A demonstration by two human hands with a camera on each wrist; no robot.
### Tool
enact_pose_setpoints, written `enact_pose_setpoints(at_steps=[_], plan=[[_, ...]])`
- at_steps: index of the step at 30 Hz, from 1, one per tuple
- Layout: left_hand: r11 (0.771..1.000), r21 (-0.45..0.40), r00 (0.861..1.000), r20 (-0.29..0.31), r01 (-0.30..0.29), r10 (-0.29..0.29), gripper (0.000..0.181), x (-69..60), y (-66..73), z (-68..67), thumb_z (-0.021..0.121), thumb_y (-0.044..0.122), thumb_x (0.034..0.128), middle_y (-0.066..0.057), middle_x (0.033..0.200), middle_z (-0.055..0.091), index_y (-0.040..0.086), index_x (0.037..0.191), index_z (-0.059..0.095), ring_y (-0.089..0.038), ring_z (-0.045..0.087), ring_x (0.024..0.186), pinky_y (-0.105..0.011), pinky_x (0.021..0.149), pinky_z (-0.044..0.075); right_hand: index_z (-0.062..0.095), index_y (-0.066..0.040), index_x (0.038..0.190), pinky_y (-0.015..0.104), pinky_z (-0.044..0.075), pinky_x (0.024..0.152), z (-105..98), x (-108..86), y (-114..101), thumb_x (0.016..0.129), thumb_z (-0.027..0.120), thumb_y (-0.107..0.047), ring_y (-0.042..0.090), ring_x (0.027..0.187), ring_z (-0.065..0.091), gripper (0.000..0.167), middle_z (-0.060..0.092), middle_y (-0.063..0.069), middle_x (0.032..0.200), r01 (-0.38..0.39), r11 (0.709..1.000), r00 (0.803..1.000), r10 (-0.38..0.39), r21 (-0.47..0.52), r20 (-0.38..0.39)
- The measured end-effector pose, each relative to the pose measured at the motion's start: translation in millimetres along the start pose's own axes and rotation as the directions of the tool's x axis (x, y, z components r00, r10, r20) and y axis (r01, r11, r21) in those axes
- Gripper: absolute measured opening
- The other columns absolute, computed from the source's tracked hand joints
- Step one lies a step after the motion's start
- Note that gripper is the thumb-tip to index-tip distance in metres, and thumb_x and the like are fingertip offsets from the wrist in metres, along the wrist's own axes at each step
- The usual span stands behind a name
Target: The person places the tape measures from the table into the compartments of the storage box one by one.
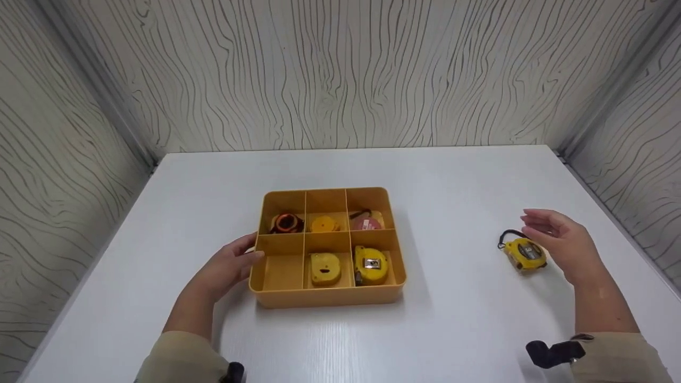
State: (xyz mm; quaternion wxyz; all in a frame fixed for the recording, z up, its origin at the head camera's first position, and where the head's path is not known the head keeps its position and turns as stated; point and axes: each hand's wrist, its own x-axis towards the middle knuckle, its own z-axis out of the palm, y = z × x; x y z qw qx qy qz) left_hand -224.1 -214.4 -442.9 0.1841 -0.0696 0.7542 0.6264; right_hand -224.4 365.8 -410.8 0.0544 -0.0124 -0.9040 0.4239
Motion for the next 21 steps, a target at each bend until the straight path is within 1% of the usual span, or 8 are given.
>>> enact_pose_setpoints(at_steps=[2,5,7,9,12,15,19,21], plan=[[1.000,-0.007,1.000,-0.001,0.000,0.000,0.060,-0.6,0.6,0.1,0.063,0.029,0.0855,0.002,0.145,0.031,0.023,0.139,0.038,-0.020,0.036,0.130,-0.041,0.102,0.035,0.045,-0.009,0.132,0.004,0.040,0.081,0,-1.1,6,0.088,0.056,-0.040,0.002,0.105,0.048,0.055,0.051,0.003,0.124,-0.031,0.999,0.999,0.031,-0.008,-0.019],[1.000,-0.021,1.000,0.003,-0.005,0.005,0.059,-0.9,0.9,0.6,0.063,0.028,0.0856,0.002,0.145,0.031,0.022,0.139,0.038,-0.020,0.037,0.129,-0.041,0.102,0.036,0.045,-0.009,0.133,0.006,0.042,0.083,2,-2.4,14,0.087,0.057,-0.042,0.018,0.116,0.045,0.057,0.047,0.007,0.130,-0.089,0.996,0.995,0.088,-0.019,-0.046],[1.000,-0.023,1.000,0.004,-0.007,0.007,0.059,-0.3,0.7,0.9,0.063,0.028,0.0854,0.002,0.145,0.032,0.022,0.138,0.039,-0.020,0.037,0.129,-0.041,0.102,0.036,0.044,-0.008,0.133,0.015,0.042,0.091,5,-3.5,19,0.087,0.057,-0.043,0.028,0.122,0.040,0.059,0.044,0.010,0.133,-0.132,0.991,0.990,0.131,-0.023,-0.054],[1.000,-0.017,1.000,0.001,-0.007,0.007,0.059,-0.1,1.0,1.3,0.063,0.029,0.0851,0.001,0.145,0.032,0.022,0.138,0.039,-0.021,0.036,0.130,-0.042,0.102,0.035,0.042,-0.007,0.135,0.028,0.039,0.098,7,-5.3,24,0.086,0.057,-0.043,0.034,0.126,0.035,0.062,0.039,0.016,0.138,-0.174,0.985,0.984,0.174,-0.007,-0.046],[1.000,-0.001,1.000,-0.003,-0.001,0.001,0.060,0.6,0.9,1.4,0.063,0.031,0.0848,0.001,0.146,0.031,0.023,0.139,0.038,-0.021,0.034,0.131,-0.042,0.102,0.035,0.038,-0.007,0.138,0.045,0.033,0.101,12,-7.9,31,0.086,0.057,-0.045,0.038,0.129,0.031,0.067,0.031,0.020,0.143,-0.230,0.973,0.973,0.231,0.025,-0.019],[1.000,0.001,1.000,-0.012,0.006,-0.006,0.060,1.8,0.8,1.3,0.064,0.032,0.0845,0.003,0.145,0.032,0.024,0.138,0.039,-0.020,0.035,0.130,-0.042,0.102,0.036,0.034,-0.009,0.140,0.049,0.030,0.101,16,-10.3,39,0.085,0.058,-0.047,0.040,0.130,0.028,0.071,0.027,0.021,0.145,-0.260,0.965,0.965,0.261,0.039,-0.006],[1.000,0.004,1.000,-0.021,0.019,-0.019,0.059,2.5,0.3,1.4,0.064,0.032,0.0839,0.006,0.143,0.034,0.026,0.137,0.040,-0.018,0.036,0.130,-0.041,0.102,0.036,0.032,-0.010,0.141,0.052,0.029,0.102,21,-13.0,47,0.083,0.059,-0.050,0.041,0.130,0.026,0.076,0.027,0.022,0.145,-0.284,0.958,0.959,0.284,0.034,0.007],[1.000,0.011,1.000,-0.016,0.020,-0.020,0.060,2.3,0.1,1.3,0.064,0.033,0.0840,0.005,0.144,0.033,0.026,0.138,0.039,-0.019,0.035,0.131,-0.042,0.102,0.036,0.030,-0.011,0.142,0.054,0.029,0.103,23,-13.9,50,0.082,0.059,-0.052,0.042,0.130,0.026,0.079,0.026,0.021,0.145,-0.300,0.953,0.954,0.300,0.033,0.014]])
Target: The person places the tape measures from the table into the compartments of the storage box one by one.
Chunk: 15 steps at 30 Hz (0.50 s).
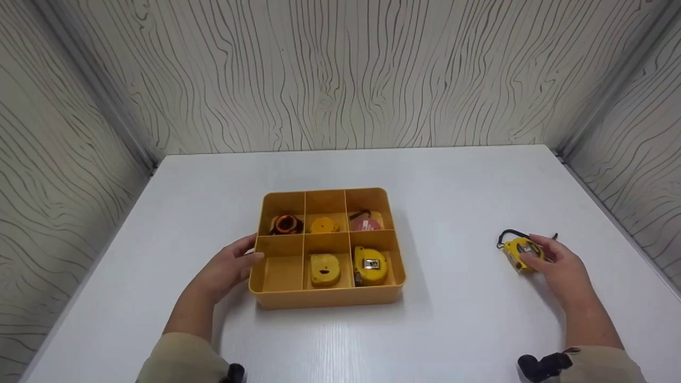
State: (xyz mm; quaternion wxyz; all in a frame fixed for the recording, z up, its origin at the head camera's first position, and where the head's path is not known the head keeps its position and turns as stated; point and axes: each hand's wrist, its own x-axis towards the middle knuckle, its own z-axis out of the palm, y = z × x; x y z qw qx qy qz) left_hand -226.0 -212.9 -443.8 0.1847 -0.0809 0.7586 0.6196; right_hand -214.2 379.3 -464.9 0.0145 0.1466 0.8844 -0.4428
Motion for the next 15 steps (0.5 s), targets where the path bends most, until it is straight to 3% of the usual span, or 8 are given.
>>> enact_pose_setpoints(at_steps=[9,15], plan=[[1.000,0.007,1.000,-0.005,0.005,-0.005,0.062,0.3,-1.3,-1.3,0.064,0.035,0.0831,0.005,0.145,0.031,0.028,0.139,0.038,-0.021,0.031,0.133,-0.043,0.102,0.035,0.015,-0.008,0.146,0.054,0.027,0.103,3.9,-1.0,3.0,0.079,0.064,-0.049,0.044,0.131,0.022,0.092,0.017,0.026,0.147,-0.016,1.000,0.999,0.015,0.016,0.042],[1.000,-0.001,1.000,0.001,-0.024,0.024,0.060,-1.1,-2.2,-1.3,0.064,0.034,0.0834,0.003,0.145,0.032,0.026,0.138,0.040,-0.021,0.035,0.130,-0.043,0.102,0.035,0.010,-0.002,0.146,0.057,0.028,0.101,7.3,-4.0,5.7,0.080,0.065,-0.047,0.049,0.125,0.025,0.097,0.018,0.035,0.141,0.064,0.992,0.998,-0.063,-0.105,0.019]])
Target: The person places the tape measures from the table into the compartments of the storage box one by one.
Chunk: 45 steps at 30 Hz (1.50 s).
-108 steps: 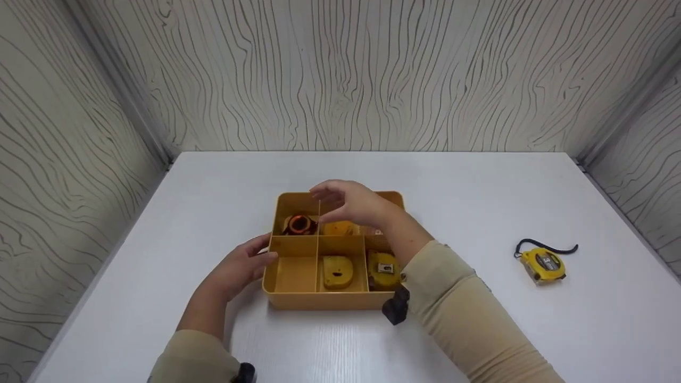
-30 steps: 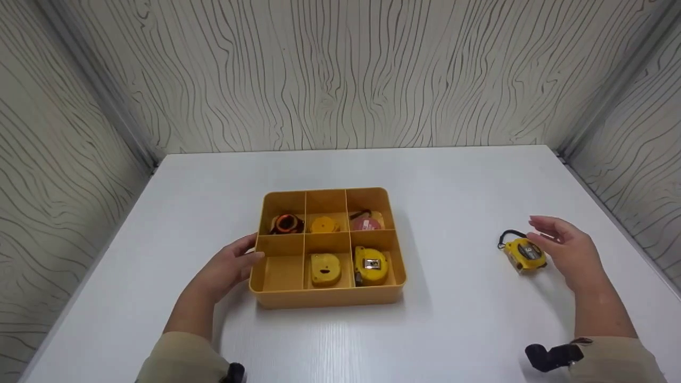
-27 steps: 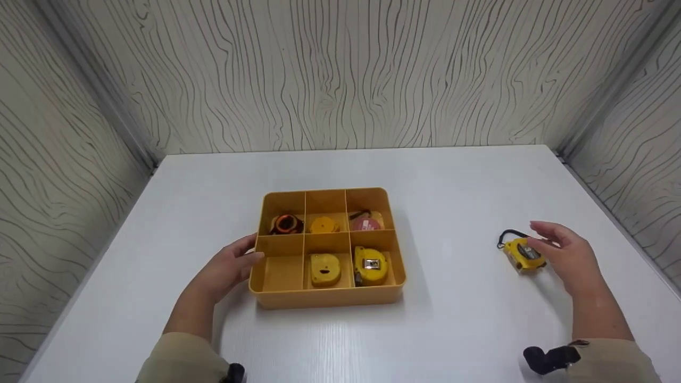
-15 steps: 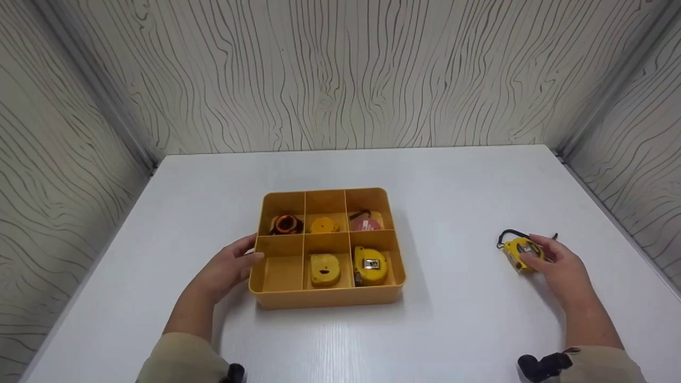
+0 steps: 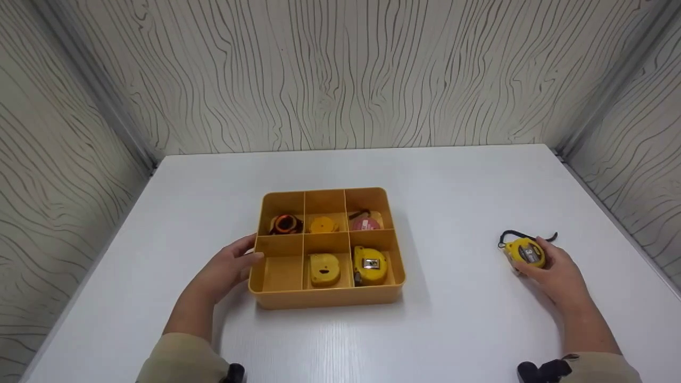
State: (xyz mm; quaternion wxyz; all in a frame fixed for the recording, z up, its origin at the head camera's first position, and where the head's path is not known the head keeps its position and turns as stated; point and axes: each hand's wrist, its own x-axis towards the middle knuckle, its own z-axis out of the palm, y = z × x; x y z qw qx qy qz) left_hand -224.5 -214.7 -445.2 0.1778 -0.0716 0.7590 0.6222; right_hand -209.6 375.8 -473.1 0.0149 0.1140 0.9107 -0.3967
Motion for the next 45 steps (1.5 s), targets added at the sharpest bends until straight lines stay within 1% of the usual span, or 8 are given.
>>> enact_pose_setpoints(at_steps=[4,9,15,19,22,33,40,45], plan=[[1.000,-0.003,1.000,0.006,-0.010,0.010,0.059,-0.9,0.2,0.8,0.063,0.034,0.0841,0.003,0.144,0.033,0.025,0.138,0.040,-0.021,0.036,0.130,-0.043,0.103,0.034,0.009,0.000,0.145,0.059,0.027,0.100,2,-1.5,1,0.081,0.064,-0.047,0.051,0.124,0.024,0.096,0.019,0.036,0.138,0.021,0.999,0.999,-0.023,-0.037,-0.031],[1.000,0.003,1.000,-0.007,0.013,-0.013,0.059,0.0,0.5,0.9,0.064,0.035,0.0834,0.005,0.144,0.033,0.027,0.137,0.040,-0.020,0.035,0.131,-0.043,0.102,0.035,0.010,0.000,0.145,0.061,0.026,0.100,4,-3.6,-1,0.080,0.064,-0.047,0.052,0.124,0.023,0.096,0.018,0.036,0.139,0.019,0.998,0.999,-0.021,-0.053,-0.039],[1.000,0.012,1.000,-0.007,0.025,-0.024,0.061,0.0,1.4,0.5,0.064,0.034,0.0832,0.004,0.145,0.032,0.027,0.138,0.039,-0.021,0.033,0.132,-0.043,0.102,0.034,0.013,0.003,0.143,0.058,0.027,0.101,7,-4.3,-4,0.080,0.068,-0.040,0.049,0.126,0.026,0.094,0.022,0.033,0.140,-0.007,1.000,0.997,0.007,-0.002,-0.081],[1.000,0.011,1.000,-0.005,0.023,-0.023,0.061,1.1,1.1,0.4,0.065,0.035,0.0825,0.005,0.144,0.033,0.027,0.138,0.040,-0.020,0.033,0.132,-0.043,0.102,0.035,0.021,0.004,0.141,0.057,0.032,0.099,7,-5.5,-4,0.082,0.066,-0.038,0.049,0.122,0.029,0.085,0.025,0.033,0.136,-0.028,0.999,0.993,0.025,-0.029,-0.112],[1.000,0.014,1.000,-0.005,0.022,-0.022,0.061,1.5,0.7,-0.1,0.065,0.035,0.0826,0.005,0.144,0.033,0.027,0.138,0.039,-0.020,0.033,0.132,-0.043,0.102,0.035,0.020,0.002,0.142,0.058,0.032,0.098,8,-5.8,-4,0.083,0.063,-0.040,0.049,0.121,0.028,0.084,0.024,0.033,0.136,-0.051,0.998,0.993,0.046,-0.042,-0.113],[1.000,-0.018,1.000,0.012,-0.008,0.008,0.062,-0.2,0.2,-0.1,0.063,0.030,0.0846,0.001,0.145,0.031,0.022,0.140,0.037,-0.020,0.039,0.128,-0.039,0.102,0.036,0.016,0.000,0.144,0.051,0.034,0.100,5,-3.2,-6,0.083,0.063,-0.041,0.042,0.126,0.032,0.087,0.026,0.028,0.142,-0.082,0.994,0.991,0.088,0.069,-0.096],[1.000,0.011,1.000,-0.007,0.016,-0.016,0.064,-1.6,3.2,0.4,0.066,0.033,0.0822,0.002,0.145,0.031,0.025,0.139,0.038,-0.020,0.036,0.130,-0.040,0.101,0.037,0.018,-0.002,0.144,0.050,0.031,0.103,-1,0.1,-19,0.082,0.064,-0.043,0.039,0.129,0.030,0.087,0.024,0.024,0.145,-0.073,0.992,0.993,0.082,0.104,-0.086],[1.000,0.016,1.000,0.005,0.014,-0.015,0.065,-0.7,2.5,0.3,0.065,0.034,0.0826,0.002,0.146,0.030,0.025,0.140,0.037,-0.021,0.034,0.131,-0.041,0.102,0.036,0.019,-0.004,0.144,0.048,0.032,0.103,-4,3.1,-31,0.082,0.064,-0.043,0.037,0.128,0.031,0.086,0.025,0.023,0.145,-0.071,0.990,0.994,0.081,0.125,-0.078]])
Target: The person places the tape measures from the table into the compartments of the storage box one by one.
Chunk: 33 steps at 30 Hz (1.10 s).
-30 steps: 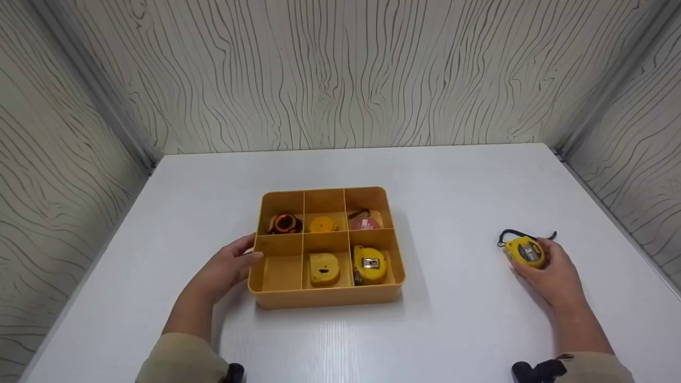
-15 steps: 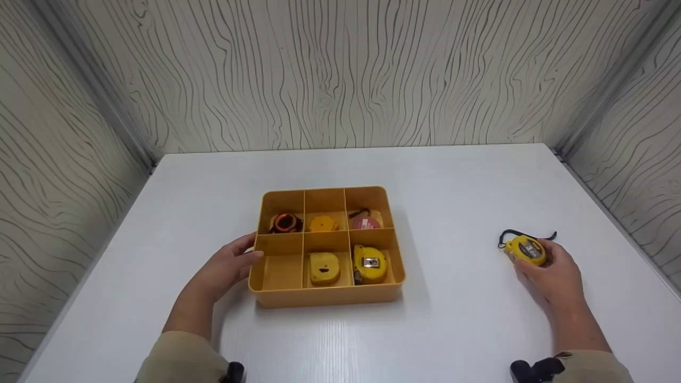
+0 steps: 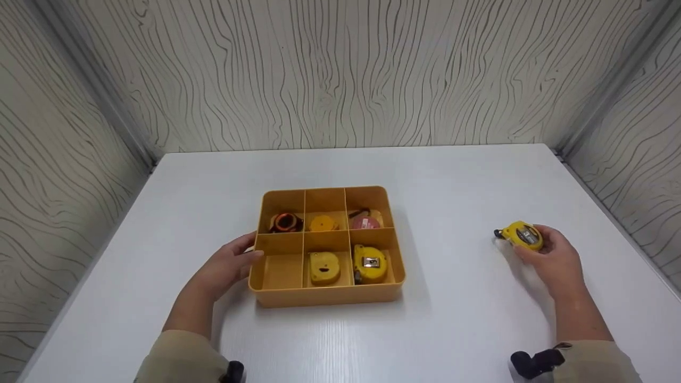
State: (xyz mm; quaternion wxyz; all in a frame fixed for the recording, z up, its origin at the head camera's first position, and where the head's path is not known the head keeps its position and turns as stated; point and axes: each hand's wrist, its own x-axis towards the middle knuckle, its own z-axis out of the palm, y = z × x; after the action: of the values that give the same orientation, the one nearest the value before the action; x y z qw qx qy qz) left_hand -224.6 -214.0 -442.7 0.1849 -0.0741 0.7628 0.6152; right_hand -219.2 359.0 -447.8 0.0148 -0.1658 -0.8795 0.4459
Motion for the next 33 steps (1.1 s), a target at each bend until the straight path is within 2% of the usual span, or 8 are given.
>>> enact_pose_setpoints(at_steps=[6,10,12,17,19,23,30,33], plan=[[1.000,-0.011,1.000,0.012,-0.009,0.009,0.064,0.4,-1.6,-0.8,0.064,0.033,0.0837,0.001,0.146,0.030,0.024,0.140,0.036,-0.021,0.033,0.132,-0.042,0.103,0.035,0.018,-0.004,0.144,0.048,0.031,0.103,-2,0.7,-11,0.083,0.064,-0.039,0.037,0.129,0.029,0.084,0.022,0.023,0.146,0.018,0.999,1.000,-0.019,0.034,0.016],[1.000,-0.021,1.000,0.019,-0.011,0.011,0.063,0.0,-1.3,-0.8,0.064,0.032,0.0844,0.001,0.146,0.030,0.024,0.140,0.036,-0.021,0.034,0.131,-0.041,0.103,0.035,0.018,-0.004,0.144,0.047,0.031,0.103,-4,0.5,-18,0.082,0.065,-0.039,0.037,0.129,0.029,0.085,0.023,0.023,0.145,0.036,0.999,0.999,-0.036,0.021,0.034],[1.000,-0.026,1.000,0.020,-0.014,0.014,0.062,-0.4,-1.0,-0.8,0.064,0.032,0.0844,0.002,0.146,0.030,0.024,0.140,0.037,-0.020,0.034,0.131,-0.041,0.103,0.035,0.020,-0.003,0.144,0.043,0.033,0.103,-6,-0.2,-22,0.082,0.066,-0.037,0.036,0.129,0.029,0.085,0.024,0.023,0.145,0.054,0.998,0.998,-0.054,0.018,0.041],[0.999,-0.034,1.000,0.017,-0.017,0.018,0.062,-1.1,-0.8,-1.2,0.065,0.032,0.0834,0.003,0.145,0.032,0.023,0.139,0.038,-0.020,0.034,0.131,-0.042,0.104,0.033,0.022,-0.003,0.143,0.022,0.040,0.096,-10,-2.7,-32,0.081,0.068,-0.034,0.035,0.130,0.029,0.083,0.025,0.023,0.145,0.096,0.995,0.993,-0.098,0.030,0.068],[0.999,-0.036,1.000,0.019,-0.019,0.020,0.062,-1.3,-0.7,-1.4,0.065,0.032,0.0834,0.002,0.145,0.032,0.023,0.139,0.038,-0.020,0.034,0.131,-0.042,0.104,0.033,0.022,-0.003,0.143,0.020,0.041,0.093,-11,-3.3,-36,0.081,0.068,-0.035,0.036,0.130,0.029,0.083,0.025,0.022,0.145,0.105,0.994,0.991,-0.106,0.025,0.083],[0.999,-0.036,0.999,0.025,-0.023,0.024,0.061,-1.3,-0.4,-1.3,0.064,0.031,0.0845,0.002,0.145,0.031,0.023,0.139,0.038,-0.020,0.035,0.131,-0.041,0.104,0.034,0.024,-0.005,0.143,0.022,0.041,0.092,-12,-3.7,-40,0.081,0.068,-0.036,0.037,0.130,0.030,0.082,0.027,0.021,0.144,0.130,0.991,0.985,-0.130,0.014,0.109],[0.999,-0.033,1.000,0.013,-0.018,0.018,0.061,-0.1,-1.1,-1.4,0.065,0.032,0.0834,0.004,0.144,0.033,0.025,0.138,0.040,-0.019,0.036,0.129,-0.040,0.102,0.036,0.028,-0.005,0.141,0.007,0.041,0.083,-14,-7.0,-50,0.082,0.067,-0.036,0.034,0.125,0.036,0.077,0.032,0.020,0.140,0.238,0.971,0.956,-0.234,0.000,0.178],[0.999,-0.030,1.000,0.007,-0.012,0.013,0.061,0.8,-1.6,-1.4,0.065,0.033,0.0830,0.004,0.144,0.033,0.026,0.138,0.040,-0.019,0.036,0.129,-0.040,0.102,0.036,0.030,-0.005,0.140,0.004,0.040,0.081,-15,-6.4,-54,0.082,0.067,-0.034,0.025,0.121,0.041,0.074,0.034,0.019,0.138,0.284,0.959,0.937,-0.281,0.015,0.206]])
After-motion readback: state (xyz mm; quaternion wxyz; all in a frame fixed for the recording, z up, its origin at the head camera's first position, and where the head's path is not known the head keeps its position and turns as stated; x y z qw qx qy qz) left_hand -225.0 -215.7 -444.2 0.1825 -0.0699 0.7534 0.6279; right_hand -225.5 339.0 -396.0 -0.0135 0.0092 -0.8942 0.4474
